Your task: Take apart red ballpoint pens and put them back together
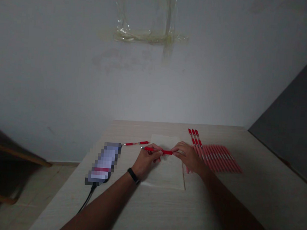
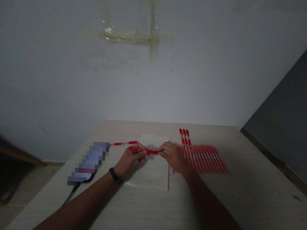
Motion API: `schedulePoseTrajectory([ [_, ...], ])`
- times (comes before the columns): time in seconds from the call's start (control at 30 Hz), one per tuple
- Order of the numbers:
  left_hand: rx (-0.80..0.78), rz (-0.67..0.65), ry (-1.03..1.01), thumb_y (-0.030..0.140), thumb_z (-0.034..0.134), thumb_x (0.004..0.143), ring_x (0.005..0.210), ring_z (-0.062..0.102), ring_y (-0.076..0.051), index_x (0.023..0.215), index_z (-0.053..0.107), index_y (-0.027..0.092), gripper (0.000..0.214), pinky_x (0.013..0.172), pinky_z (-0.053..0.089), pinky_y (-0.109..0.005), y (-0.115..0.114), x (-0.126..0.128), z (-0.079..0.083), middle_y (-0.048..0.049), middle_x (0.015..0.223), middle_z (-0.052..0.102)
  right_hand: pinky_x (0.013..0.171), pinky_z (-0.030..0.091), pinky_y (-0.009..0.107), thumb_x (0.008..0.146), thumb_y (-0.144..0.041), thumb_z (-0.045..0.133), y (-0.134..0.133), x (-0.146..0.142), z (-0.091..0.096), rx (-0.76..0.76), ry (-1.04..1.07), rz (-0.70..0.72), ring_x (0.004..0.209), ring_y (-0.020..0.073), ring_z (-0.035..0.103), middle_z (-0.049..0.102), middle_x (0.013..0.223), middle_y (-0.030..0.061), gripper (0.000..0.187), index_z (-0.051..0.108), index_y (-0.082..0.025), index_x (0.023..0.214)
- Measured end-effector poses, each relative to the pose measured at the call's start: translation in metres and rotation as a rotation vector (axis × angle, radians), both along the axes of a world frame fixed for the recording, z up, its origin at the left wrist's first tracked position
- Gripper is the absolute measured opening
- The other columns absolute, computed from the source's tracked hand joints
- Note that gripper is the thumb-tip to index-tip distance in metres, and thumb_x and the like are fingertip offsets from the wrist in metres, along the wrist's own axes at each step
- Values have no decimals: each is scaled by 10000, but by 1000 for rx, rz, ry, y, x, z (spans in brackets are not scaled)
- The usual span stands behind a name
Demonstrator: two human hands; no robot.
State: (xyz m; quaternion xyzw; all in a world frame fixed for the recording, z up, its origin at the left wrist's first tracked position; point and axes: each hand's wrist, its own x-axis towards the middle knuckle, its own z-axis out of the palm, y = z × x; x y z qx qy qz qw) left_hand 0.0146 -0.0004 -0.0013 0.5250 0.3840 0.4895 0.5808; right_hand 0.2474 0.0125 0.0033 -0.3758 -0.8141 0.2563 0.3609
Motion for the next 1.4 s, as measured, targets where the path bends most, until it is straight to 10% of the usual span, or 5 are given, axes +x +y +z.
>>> schedulePoseTrajectory([
  [1.4, -35, 135, -123, 347, 849, 717, 570, 502, -84, 981, 682, 172, 358, 558, 383, -218, 6, -4, -2, 30, 717, 636, 671, 506, 301, 922, -372, 641, -1, 4, 1, -205, 315, -159, 768, 191, 651, 716, 848, 32, 165, 677, -221, 978],
])
